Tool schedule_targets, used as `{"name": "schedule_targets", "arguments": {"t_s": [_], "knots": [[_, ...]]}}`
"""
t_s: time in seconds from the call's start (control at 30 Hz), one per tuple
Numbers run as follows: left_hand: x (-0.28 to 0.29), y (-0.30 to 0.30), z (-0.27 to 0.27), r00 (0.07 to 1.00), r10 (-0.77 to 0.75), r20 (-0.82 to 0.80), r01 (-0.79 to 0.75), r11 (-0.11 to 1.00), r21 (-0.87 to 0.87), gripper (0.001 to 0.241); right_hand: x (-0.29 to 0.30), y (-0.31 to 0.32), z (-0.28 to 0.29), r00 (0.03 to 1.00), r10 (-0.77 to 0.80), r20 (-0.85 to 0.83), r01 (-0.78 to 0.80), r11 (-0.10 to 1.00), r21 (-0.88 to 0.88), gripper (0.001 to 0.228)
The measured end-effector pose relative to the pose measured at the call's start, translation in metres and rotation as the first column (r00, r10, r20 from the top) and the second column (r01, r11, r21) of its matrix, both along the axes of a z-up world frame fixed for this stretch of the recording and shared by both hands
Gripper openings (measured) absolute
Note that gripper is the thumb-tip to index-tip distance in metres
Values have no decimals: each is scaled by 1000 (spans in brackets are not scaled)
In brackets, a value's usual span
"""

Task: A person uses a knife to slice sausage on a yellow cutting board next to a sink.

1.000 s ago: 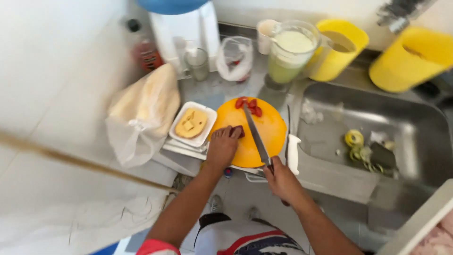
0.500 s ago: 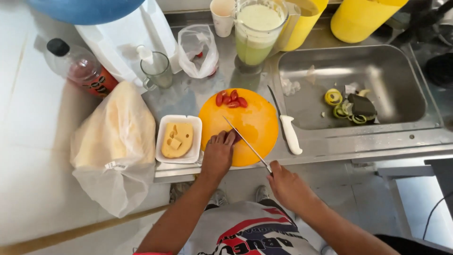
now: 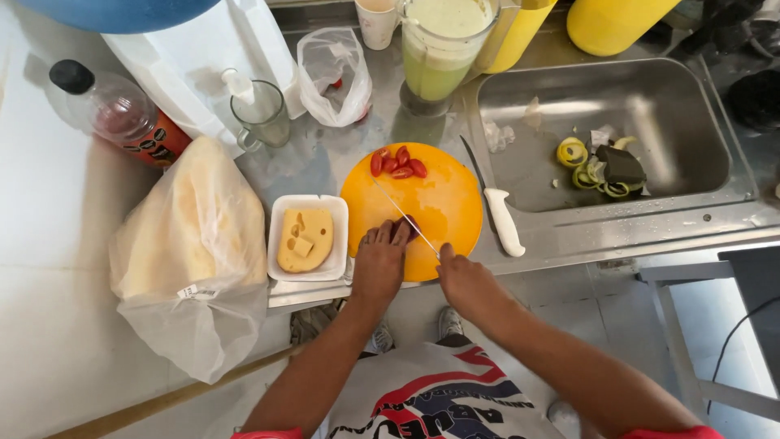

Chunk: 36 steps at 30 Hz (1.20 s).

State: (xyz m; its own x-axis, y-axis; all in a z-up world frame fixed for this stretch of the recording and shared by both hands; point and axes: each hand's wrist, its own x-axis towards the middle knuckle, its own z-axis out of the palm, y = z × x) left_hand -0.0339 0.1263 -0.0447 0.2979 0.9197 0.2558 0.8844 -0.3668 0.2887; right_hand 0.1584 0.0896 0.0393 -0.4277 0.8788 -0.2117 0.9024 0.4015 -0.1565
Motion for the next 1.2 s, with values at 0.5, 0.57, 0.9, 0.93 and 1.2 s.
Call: {"name": "schedule_targets", "arguments": {"t_s": [0.5,0.57,0.9,0.93,1.2], "knots": [[-4,3,16,998,-26,57,26,1000,-7,43,17,4,-20,991,-113,72,126,966,-226,33],[-5,-2,13,999,-34,35,34,999,-9,43,16,9,-50,994,-82,66,94,975,-201,35],[-9,6,7,997,-13,71,12,1000,11,41,63,-22,-31,983,-152,106,174,953,-248,39],[-9,4,7,998,-15,67,13,1000,20,41,62,-13,-22,984,-159,76,174,952,-254,38],[-10,1,18,998,-1,67,3,1000,-29,37,26,-17,25,987,-157,42,162,966,-199,28]]}}
